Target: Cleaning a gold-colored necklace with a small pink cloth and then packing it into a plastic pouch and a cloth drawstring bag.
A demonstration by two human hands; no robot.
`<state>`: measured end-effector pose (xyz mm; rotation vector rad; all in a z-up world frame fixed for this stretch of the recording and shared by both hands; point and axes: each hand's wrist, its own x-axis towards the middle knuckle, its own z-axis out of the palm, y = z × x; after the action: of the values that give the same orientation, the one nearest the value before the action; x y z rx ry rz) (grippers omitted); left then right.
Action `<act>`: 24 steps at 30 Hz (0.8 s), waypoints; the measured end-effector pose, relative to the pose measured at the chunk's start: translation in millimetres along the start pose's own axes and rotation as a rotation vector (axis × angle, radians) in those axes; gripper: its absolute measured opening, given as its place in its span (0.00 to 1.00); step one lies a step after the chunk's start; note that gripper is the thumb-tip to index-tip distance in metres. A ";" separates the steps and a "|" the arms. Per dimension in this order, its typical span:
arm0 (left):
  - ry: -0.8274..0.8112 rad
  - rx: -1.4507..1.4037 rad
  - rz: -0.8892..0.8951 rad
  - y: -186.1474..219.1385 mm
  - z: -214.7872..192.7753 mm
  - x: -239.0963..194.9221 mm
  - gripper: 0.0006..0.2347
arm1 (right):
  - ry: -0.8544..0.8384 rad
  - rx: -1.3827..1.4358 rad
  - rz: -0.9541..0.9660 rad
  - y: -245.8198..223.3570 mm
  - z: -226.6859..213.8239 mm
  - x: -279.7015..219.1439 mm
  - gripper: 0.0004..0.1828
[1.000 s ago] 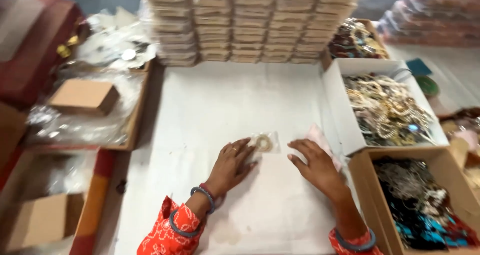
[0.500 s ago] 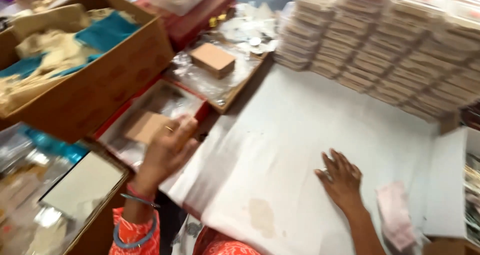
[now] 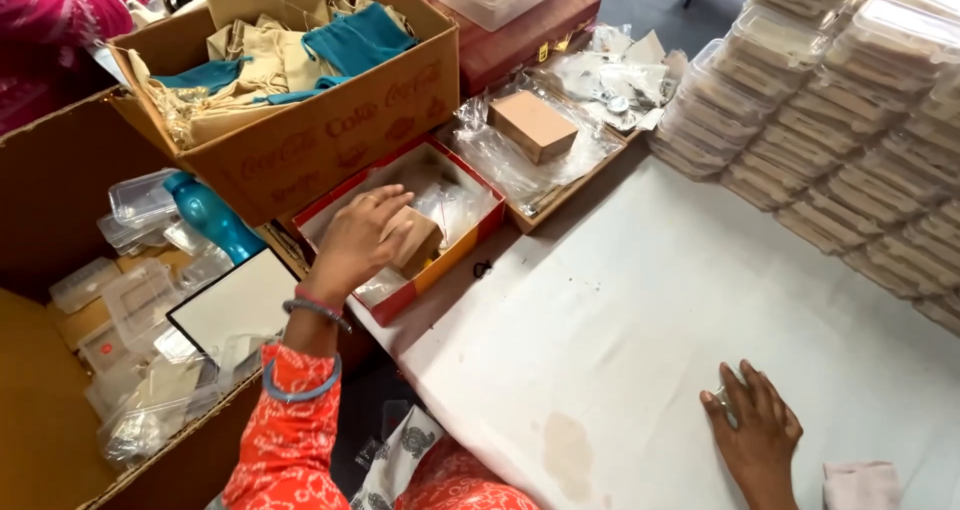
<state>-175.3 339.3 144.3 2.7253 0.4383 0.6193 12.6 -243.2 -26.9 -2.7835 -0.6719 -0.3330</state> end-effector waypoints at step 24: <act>0.375 -0.240 0.062 -54.9 -101.8 125.7 0.12 | 0.087 -0.016 -0.057 51.8 37.2 8.3 0.38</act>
<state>-126.3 457.4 257.4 2.4040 0.3393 1.1302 50.2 -273.2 -69.6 -2.7504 -0.7312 -0.4701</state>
